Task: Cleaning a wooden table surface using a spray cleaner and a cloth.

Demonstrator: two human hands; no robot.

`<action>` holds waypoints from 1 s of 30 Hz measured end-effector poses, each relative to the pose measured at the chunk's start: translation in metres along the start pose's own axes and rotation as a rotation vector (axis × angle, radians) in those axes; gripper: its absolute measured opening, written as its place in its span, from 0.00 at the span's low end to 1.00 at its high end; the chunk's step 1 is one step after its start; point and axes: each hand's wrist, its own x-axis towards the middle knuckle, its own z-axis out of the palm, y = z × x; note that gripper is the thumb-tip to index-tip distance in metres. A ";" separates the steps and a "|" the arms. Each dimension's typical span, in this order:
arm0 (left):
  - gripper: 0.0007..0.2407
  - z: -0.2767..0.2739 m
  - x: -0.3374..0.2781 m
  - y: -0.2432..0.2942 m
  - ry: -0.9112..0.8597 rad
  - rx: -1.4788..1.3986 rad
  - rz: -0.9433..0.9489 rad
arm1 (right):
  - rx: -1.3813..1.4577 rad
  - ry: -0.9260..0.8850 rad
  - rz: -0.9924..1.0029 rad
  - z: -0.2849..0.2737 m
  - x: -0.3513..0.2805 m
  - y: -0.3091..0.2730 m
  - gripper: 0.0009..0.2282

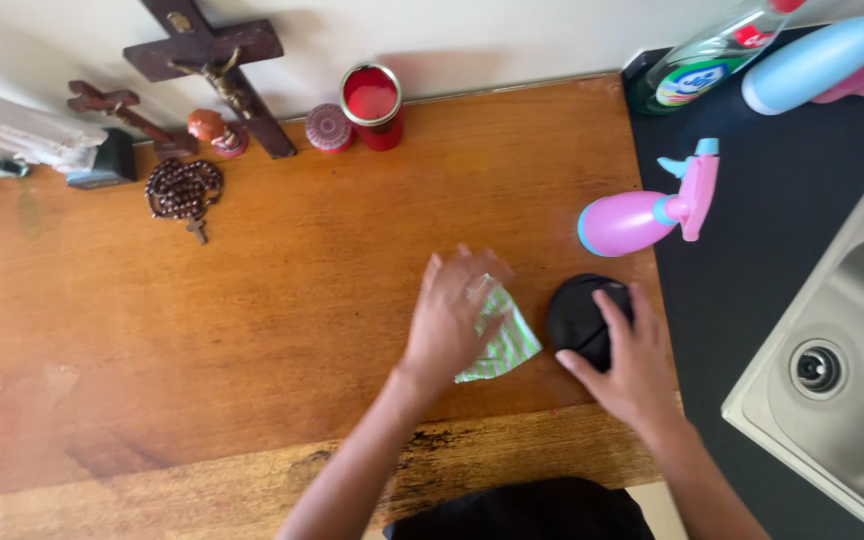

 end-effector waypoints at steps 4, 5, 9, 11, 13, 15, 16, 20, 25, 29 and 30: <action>0.22 0.006 -0.069 0.008 -0.162 0.080 -0.058 | 0.025 0.059 -0.129 0.041 0.022 -0.048 0.40; 0.22 -0.001 -0.078 0.005 -0.164 0.094 -0.143 | 0.016 0.075 -0.154 0.048 0.035 -0.058 0.39; 0.22 -0.018 -0.103 -0.004 -0.120 0.110 -0.314 | 0.006 0.129 -0.201 0.074 0.106 -0.077 0.39; 0.22 -0.021 -0.103 -0.008 -0.110 0.114 -0.320 | 0.022 0.163 -0.224 0.087 0.152 -0.075 0.38; 0.22 -0.020 -0.105 -0.009 -0.104 0.109 -0.330 | 0.033 0.189 -0.245 0.101 0.194 -0.071 0.38; 0.22 -0.016 -0.105 -0.008 -0.085 0.107 -0.312 | -0.009 0.205 -0.237 0.114 0.235 -0.065 0.38; 0.22 -0.015 -0.107 -0.007 -0.080 0.108 -0.319 | -0.007 0.201 -0.244 0.116 0.244 -0.066 0.38; 0.22 -0.013 -0.107 -0.009 -0.058 0.125 -0.305 | 0.012 0.154 -0.179 0.118 0.275 -0.064 0.39; 0.22 -0.014 -0.106 -0.009 -0.060 0.119 -0.305 | -0.003 0.071 -0.069 0.107 0.287 -0.069 0.37; 0.22 -0.014 -0.105 -0.011 -0.063 0.127 -0.299 | -0.006 0.062 -0.058 0.107 0.285 -0.073 0.38; 0.22 -0.014 -0.105 -0.011 -0.066 0.130 -0.298 | -0.005 0.060 -0.060 0.108 0.285 -0.074 0.38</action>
